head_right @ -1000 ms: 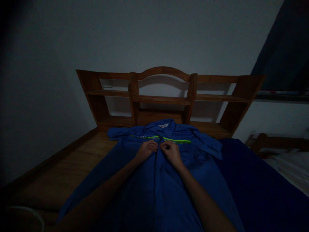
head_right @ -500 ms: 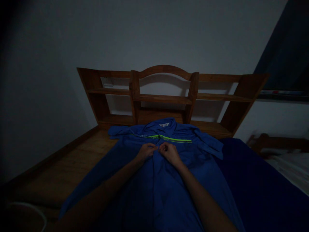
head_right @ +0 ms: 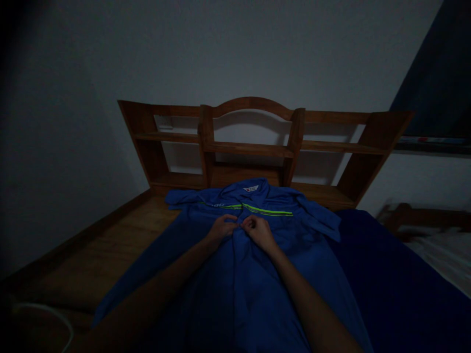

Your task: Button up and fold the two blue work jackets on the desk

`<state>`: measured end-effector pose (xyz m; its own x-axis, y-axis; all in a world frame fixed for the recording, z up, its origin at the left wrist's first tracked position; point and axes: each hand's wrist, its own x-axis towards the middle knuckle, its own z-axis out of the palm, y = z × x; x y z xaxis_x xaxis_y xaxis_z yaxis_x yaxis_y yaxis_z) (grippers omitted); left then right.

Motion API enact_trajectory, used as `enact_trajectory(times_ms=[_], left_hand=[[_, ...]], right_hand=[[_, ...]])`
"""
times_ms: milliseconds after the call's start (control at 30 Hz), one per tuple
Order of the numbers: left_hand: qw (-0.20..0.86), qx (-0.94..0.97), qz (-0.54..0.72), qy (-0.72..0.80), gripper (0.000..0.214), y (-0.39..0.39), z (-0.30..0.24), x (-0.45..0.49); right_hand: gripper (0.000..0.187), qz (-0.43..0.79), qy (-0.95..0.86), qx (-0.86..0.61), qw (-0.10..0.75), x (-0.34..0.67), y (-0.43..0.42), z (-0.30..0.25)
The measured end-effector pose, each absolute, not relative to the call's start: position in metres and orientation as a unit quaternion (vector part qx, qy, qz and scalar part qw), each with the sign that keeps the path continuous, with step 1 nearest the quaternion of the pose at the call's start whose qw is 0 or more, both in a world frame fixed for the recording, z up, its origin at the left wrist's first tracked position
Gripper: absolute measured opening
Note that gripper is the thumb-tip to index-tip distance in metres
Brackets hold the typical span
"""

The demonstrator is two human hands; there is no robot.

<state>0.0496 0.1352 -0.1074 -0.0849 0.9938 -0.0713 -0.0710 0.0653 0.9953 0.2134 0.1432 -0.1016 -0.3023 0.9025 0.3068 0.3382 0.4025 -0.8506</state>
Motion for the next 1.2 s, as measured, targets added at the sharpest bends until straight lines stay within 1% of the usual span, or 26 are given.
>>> enact_trajectory(times_ms=[167, 267, 367, 533, 767, 900, 1067, 1200], left_hand=[[0.578, 0.392, 0.529, 0.482, 0.048, 0.138, -0.106, 0.046], [0.592, 0.381, 0.533, 0.47, 0.052, 0.14, -0.107, 0.044], [0.58, 0.398, 0.532, 0.471, 0.049, 0.141, -0.106, 0.044], [0.533, 0.474, 0.518, 0.472, 0.037, 0.135, -0.098, 0.045], [0.491, 0.514, 0.486, 0.508, 0.05, 0.138, -0.103, 0.042], [0.477, 0.527, 0.487, 0.507, 0.05, 0.143, -0.11, 0.044], [0.499, 0.532, 0.492, 0.475, 0.048, 0.147, -0.114, 0.045], [0.49, 0.55, 0.49, 0.465, 0.044, 0.15, -0.117, 0.045]], right_hand=[[0.025, 0.392, -0.701, -0.426, 0.416, 0.214, 0.148, -0.103], [0.03, 0.415, -0.694, -0.418, 0.414, 0.214, 0.149, -0.104], [0.03, 0.424, -0.691, -0.413, 0.416, 0.215, 0.148, -0.105], [0.025, 0.432, -0.683, -0.414, 0.418, 0.217, 0.149, -0.107], [0.027, 0.495, -0.637, -0.422, 0.414, 0.214, 0.153, -0.108], [0.024, 0.515, -0.615, -0.43, 0.413, 0.213, 0.153, -0.105], [0.023, 0.53, -0.598, -0.44, 0.41, 0.213, 0.154, -0.104], [0.023, 0.537, -0.593, -0.439, 0.409, 0.213, 0.153, -0.103]])
